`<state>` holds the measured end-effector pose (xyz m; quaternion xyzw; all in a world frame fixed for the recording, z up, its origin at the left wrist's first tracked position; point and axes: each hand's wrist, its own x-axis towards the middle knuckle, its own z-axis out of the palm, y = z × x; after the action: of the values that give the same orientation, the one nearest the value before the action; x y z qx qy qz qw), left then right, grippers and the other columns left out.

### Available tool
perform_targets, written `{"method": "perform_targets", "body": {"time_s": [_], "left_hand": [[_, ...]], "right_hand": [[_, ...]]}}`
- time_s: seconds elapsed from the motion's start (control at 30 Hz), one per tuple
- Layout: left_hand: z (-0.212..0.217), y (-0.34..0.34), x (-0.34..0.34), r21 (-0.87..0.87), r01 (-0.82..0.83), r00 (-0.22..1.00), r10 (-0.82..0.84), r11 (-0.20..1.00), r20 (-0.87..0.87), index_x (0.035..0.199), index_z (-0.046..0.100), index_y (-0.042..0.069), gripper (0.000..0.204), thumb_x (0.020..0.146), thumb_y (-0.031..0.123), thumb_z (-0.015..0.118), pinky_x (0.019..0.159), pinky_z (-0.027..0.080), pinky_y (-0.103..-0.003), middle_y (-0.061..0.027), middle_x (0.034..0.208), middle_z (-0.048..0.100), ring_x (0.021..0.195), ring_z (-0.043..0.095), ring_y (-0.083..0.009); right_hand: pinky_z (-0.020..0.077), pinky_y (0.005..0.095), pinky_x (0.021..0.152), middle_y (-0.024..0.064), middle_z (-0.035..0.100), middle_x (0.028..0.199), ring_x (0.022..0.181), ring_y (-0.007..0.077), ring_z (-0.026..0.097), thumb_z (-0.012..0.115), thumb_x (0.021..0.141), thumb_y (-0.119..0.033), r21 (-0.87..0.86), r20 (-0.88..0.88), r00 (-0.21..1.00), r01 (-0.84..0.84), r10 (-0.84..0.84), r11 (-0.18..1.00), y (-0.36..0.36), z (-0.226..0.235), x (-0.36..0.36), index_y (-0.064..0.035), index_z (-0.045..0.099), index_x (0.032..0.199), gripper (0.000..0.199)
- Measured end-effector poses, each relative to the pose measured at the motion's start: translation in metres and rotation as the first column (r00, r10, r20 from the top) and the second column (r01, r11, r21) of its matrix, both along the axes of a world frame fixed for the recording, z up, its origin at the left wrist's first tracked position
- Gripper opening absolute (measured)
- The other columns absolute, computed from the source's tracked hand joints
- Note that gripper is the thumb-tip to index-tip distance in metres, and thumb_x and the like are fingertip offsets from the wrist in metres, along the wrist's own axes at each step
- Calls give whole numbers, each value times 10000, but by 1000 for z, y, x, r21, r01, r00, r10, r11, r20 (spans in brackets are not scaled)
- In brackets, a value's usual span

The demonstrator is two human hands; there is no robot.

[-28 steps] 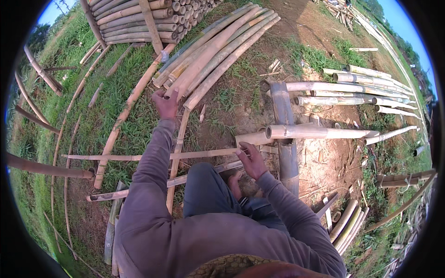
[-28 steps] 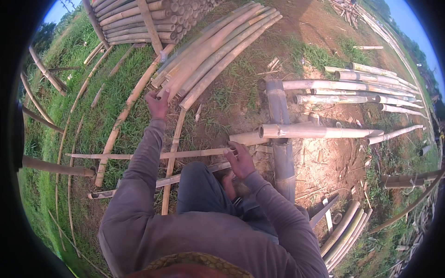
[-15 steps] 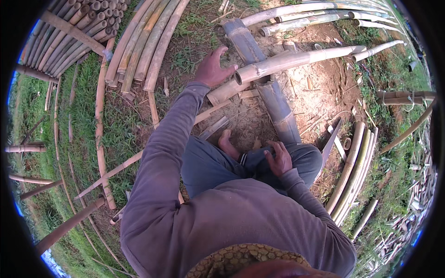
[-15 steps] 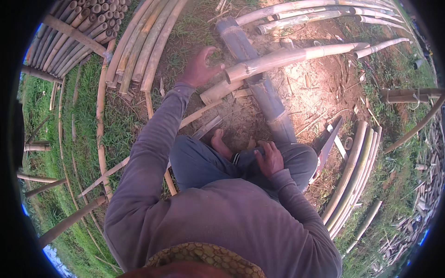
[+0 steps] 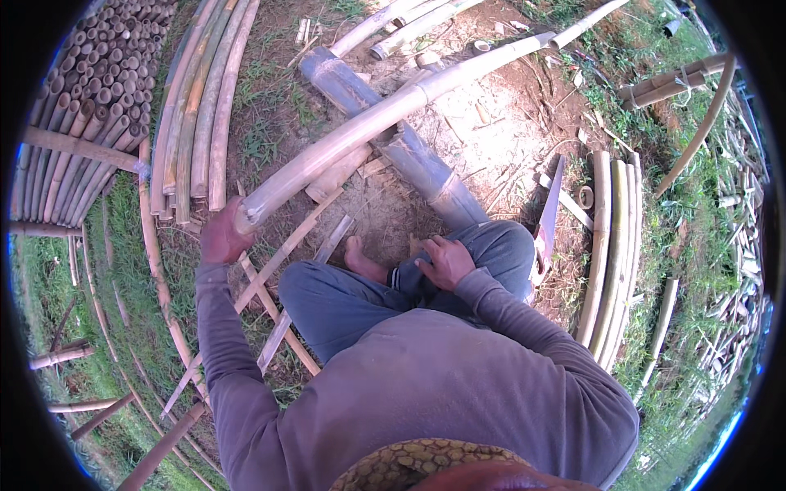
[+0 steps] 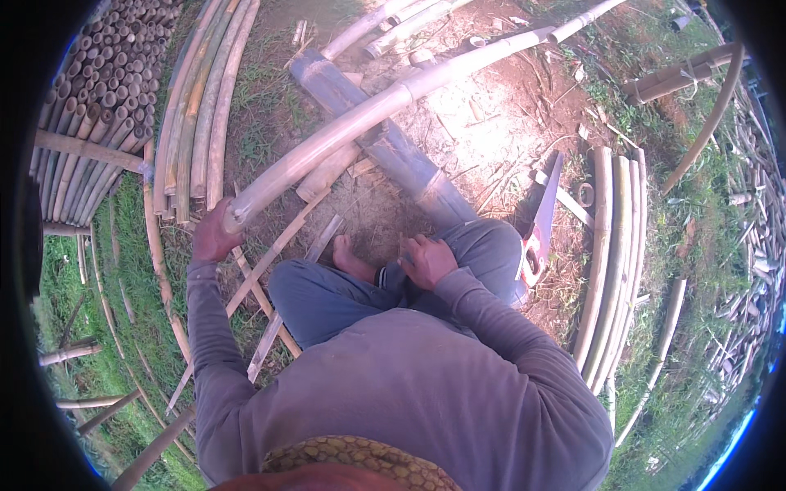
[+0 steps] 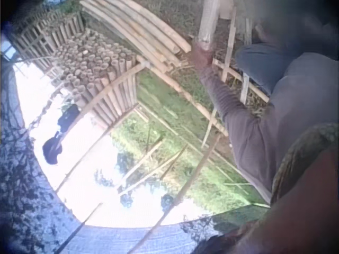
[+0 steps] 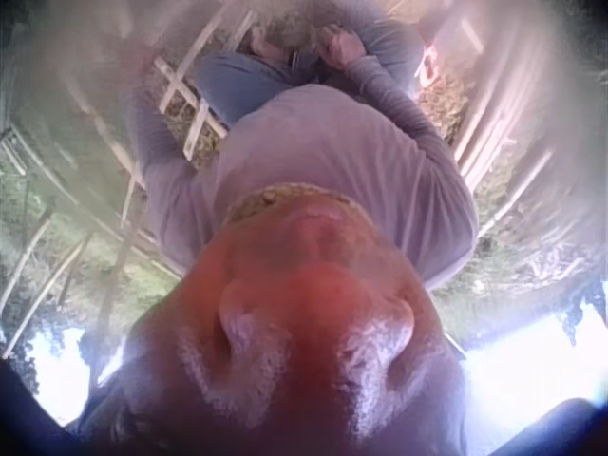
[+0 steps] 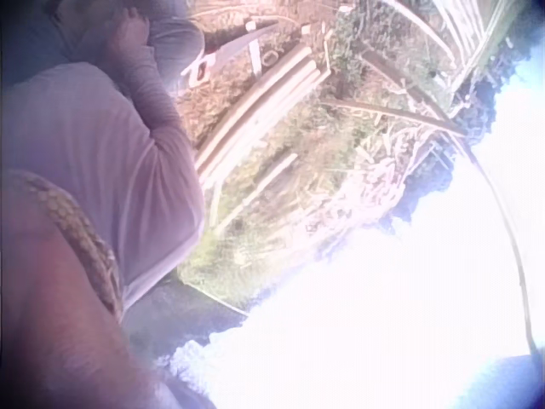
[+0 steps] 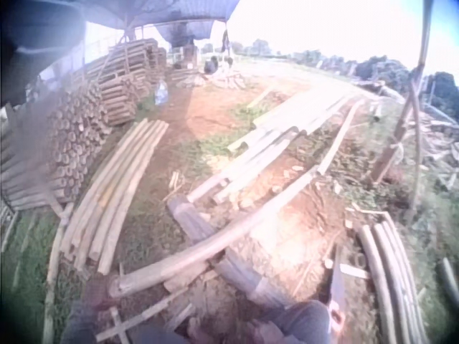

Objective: The person sits on the ground and uses a hand saw to cut long bamboo poles into shorter sections. They repeatedly position the bamboo on a wooden support, saw through it, and move the cut pieces aside.

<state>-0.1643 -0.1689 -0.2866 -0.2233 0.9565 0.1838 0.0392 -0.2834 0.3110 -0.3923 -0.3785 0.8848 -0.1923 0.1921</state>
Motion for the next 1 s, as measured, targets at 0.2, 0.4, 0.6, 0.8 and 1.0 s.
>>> {"method": "perform_targets", "body": {"time_s": [0.2,0.4,0.6,0.8,1.0], "left_hand": [[36,-138,204,-621,-314,827,529,718,193,1486,532,265,679,852,292,776,1162,348,-707,-122,1493,595,1446,512,-355],[-36,-162,316,-470,-883,31,997,-4,-67,1663,286,240,888,909,386,732,1217,266,-686,-183,1724,272,1573,287,-416],[-157,1,201,-224,-799,587,644,557,-491,1502,458,159,782,816,310,801,1206,283,-588,-237,1534,448,1461,388,-429],[-230,125,200,-80,-694,716,673,716,-188,1332,578,166,524,874,339,765,1125,354,-577,-139,1314,574,1284,524,-367],[-243,124,243,-191,-429,871,460,883,171,1232,665,211,326,907,195,683,1077,440,-557,-113,1258,636,1204,598,-349]], "right_hand": [[524,518,940,165,686,1160,1086,371,688,718,946,-316,-32,69,998,-9,11,999,-5,1,-3,-78,668,1277,411],[526,501,954,206,655,1215,1126,420,646,768,896,-187,-315,-142,990,-70,26,947,-46,26,-51,-56,660,1289,429],[391,538,1149,134,546,1464,1363,367,506,803,860,-256,-181,-543,833,-236,103,955,-139,35,-120,-167,579,1467,653],[338,571,1201,110,510,1528,1455,359,436,788,885,-365,40,-633,719,-339,286,940,-191,16,-142,-194,535,1504,690],[326,581,1208,123,513,1520,1453,362,446,762,897,-345,-9,-594,673,-552,440,834,-200,9,-87,-146,562,1468,637]]}}
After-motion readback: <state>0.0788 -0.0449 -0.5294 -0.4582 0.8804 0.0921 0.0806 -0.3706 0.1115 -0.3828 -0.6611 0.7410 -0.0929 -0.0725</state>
